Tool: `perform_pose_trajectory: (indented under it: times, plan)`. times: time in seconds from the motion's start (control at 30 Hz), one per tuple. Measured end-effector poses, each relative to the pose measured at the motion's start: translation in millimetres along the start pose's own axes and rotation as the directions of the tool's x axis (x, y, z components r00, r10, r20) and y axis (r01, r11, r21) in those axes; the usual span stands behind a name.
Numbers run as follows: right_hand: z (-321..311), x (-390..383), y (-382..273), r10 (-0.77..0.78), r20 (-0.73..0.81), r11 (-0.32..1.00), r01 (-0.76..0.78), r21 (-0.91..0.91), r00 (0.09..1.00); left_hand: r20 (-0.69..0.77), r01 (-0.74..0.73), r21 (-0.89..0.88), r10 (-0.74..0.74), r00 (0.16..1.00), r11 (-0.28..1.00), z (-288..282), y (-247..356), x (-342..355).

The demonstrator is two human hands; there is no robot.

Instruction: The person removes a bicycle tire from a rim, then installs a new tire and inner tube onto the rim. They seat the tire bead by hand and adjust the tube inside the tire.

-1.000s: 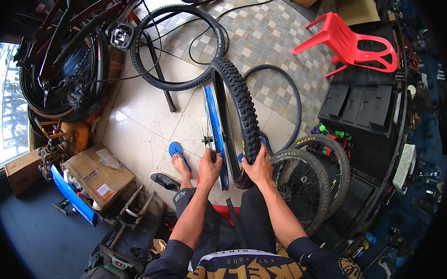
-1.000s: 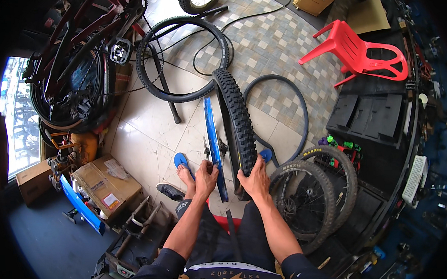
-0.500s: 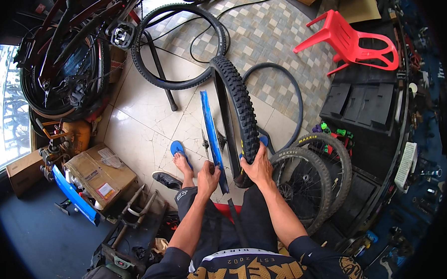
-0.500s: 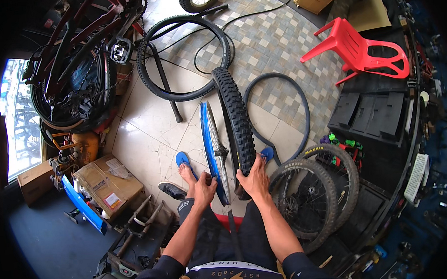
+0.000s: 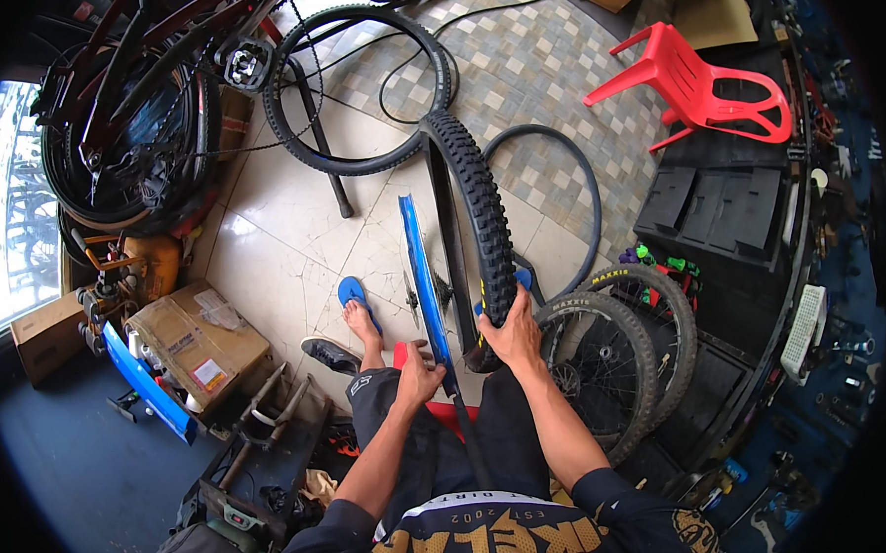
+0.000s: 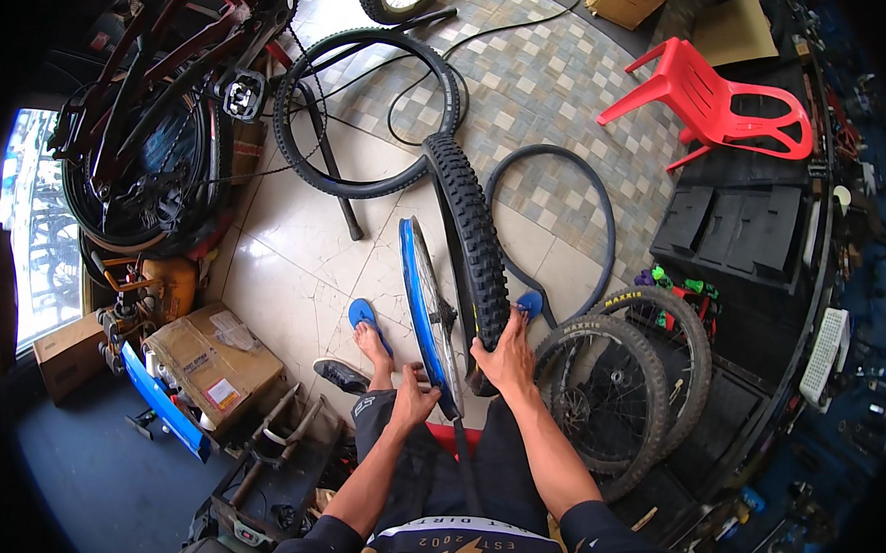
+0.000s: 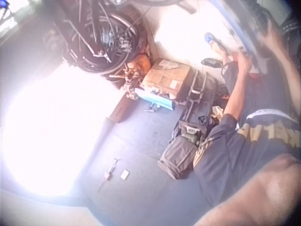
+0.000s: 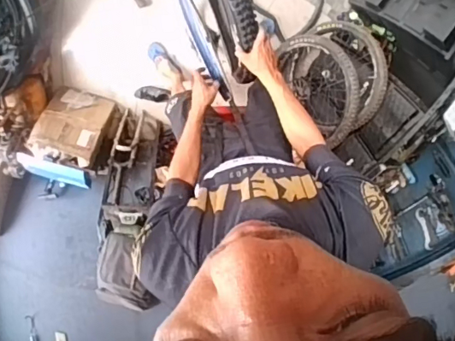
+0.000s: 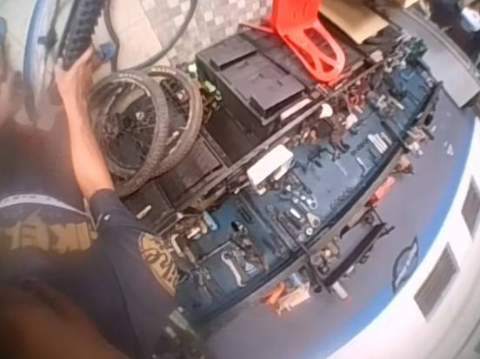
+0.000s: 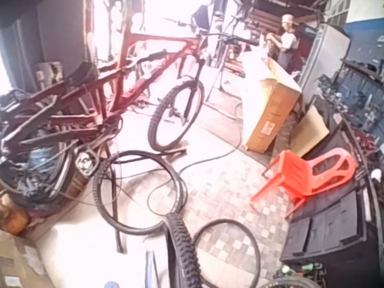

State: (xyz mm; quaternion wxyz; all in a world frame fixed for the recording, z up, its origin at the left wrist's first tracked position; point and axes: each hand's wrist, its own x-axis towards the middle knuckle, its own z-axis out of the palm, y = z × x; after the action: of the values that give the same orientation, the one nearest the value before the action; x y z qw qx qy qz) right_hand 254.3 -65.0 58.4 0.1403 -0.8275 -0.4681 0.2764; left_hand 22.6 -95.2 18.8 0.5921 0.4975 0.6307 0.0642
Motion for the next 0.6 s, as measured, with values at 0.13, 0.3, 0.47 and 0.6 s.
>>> perform_pose_trajectory:
  times: [0.13, 0.3, 0.47, 0.6]
  plan:
    - [-5, 0, -3, 0.125, 0.151, 0.985, -0.140, 0.096, 0.981, -0.147, -0.172, 0.035, 0.176, 0.973, 0.984, 12, 5, 20]
    - [-7, -1, -10, 0.107, 0.161, 0.989, -0.121, 0.083, 0.981, -0.328, -0.163, 0.053, 0.171, 0.929, 0.985, 22, 37, 69]
    - [-3, -4, -7, 0.062, 0.108, 0.996, -0.069, 0.057, 0.992, -0.252, 0.027, -0.054, -0.040, 0.967, 0.998, 13, 47, 57]
    - [-5, -6, 2, 0.104, 0.164, 0.992, -0.115, 0.058, 0.981, -0.114, 0.141, -0.050, -0.146, 0.983, 0.989, 23, 27, -3]
